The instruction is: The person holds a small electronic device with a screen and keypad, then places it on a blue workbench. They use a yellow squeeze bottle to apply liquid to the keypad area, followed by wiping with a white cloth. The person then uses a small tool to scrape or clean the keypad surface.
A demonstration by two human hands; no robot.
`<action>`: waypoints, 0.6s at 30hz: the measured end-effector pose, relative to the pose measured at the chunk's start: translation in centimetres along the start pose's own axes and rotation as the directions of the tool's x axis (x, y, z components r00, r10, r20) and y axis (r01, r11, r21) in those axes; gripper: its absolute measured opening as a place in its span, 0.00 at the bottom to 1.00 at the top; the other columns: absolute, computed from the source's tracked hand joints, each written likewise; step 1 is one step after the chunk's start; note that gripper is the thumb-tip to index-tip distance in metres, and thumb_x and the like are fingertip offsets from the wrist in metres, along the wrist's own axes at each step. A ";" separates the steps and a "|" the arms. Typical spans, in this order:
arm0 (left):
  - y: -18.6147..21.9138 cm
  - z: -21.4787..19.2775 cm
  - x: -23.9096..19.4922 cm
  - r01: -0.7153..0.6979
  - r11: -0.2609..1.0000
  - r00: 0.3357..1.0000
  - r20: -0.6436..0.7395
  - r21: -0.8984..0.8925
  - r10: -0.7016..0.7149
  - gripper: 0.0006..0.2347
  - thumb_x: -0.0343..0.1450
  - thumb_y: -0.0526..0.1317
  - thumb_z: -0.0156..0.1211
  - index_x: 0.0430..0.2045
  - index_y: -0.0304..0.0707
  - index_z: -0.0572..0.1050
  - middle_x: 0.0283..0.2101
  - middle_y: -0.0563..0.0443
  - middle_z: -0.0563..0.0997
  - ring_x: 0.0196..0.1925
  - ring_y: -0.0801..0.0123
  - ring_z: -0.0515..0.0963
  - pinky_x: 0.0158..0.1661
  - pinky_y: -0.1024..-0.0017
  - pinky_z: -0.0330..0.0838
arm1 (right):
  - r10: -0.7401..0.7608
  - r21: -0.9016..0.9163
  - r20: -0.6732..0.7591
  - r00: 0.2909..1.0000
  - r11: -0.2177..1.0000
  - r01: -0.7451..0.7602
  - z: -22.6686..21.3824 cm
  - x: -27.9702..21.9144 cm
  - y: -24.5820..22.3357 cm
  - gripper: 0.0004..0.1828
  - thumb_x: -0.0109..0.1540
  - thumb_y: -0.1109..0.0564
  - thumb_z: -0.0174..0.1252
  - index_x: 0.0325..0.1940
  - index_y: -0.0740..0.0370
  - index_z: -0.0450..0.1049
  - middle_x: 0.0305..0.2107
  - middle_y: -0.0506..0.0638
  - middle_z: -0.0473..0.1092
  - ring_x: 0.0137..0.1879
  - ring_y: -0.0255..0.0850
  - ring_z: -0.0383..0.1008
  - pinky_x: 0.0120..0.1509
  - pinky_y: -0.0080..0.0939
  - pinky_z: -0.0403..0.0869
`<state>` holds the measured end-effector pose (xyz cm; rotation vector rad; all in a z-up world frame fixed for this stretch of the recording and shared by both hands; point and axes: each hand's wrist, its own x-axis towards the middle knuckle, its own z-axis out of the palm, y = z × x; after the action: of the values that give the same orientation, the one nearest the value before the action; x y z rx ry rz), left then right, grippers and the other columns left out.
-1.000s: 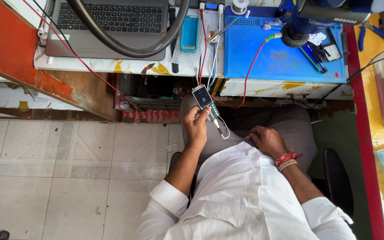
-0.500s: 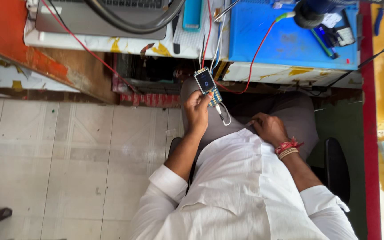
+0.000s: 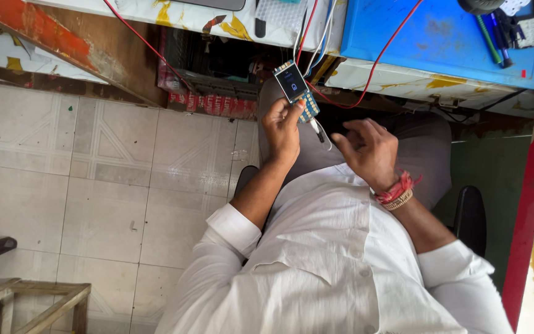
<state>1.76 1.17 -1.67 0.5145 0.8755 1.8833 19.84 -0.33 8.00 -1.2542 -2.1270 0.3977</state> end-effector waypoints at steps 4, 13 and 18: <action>0.8 1.0 0.1 0.010 1.000 0.995 -0.102 0.017 -0.008 0.04 0.74 0.32 0.64 0.36 0.26 0.79 0.36 0.49 0.83 0.38 0.77 0.78 0.42 0.78 0.71 | -0.185 -0.014 -0.039 0.982 0.983 0.184 0.7 3.1 -4.3 0.17 0.59 0.55 0.73 0.45 0.64 0.76 0.33 0.52 0.75 0.37 0.46 0.79 0.42 0.44 0.76; 1.9 2.1 -0.1 0.032 0.992 0.988 -0.147 -0.119 -0.049 0.03 0.73 0.31 0.63 0.31 0.28 0.78 0.32 0.51 0.81 0.32 0.78 0.76 0.35 0.78 0.70 | -0.198 -0.035 -0.090 0.976 0.980 0.195 3.2 4.2 -5.2 0.12 0.61 0.61 0.69 0.43 0.65 0.73 0.32 0.53 0.74 0.34 0.49 0.77 0.38 0.46 0.75; 1.8 1.8 0.1 0.068 0.990 0.981 -0.172 -0.124 -0.089 0.04 0.73 0.32 0.63 0.29 0.29 0.77 0.30 0.51 0.80 0.31 0.77 0.76 0.33 0.77 0.71 | -0.214 -0.034 -0.088 0.973 0.977 0.211 3.8 4.0 -4.9 0.11 0.61 0.62 0.69 0.43 0.64 0.73 0.29 0.53 0.73 0.32 0.48 0.77 0.36 0.45 0.75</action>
<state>1.90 1.36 0.86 0.2395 0.8799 1.9156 12.65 0.92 9.23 -1.0239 -2.1657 0.2176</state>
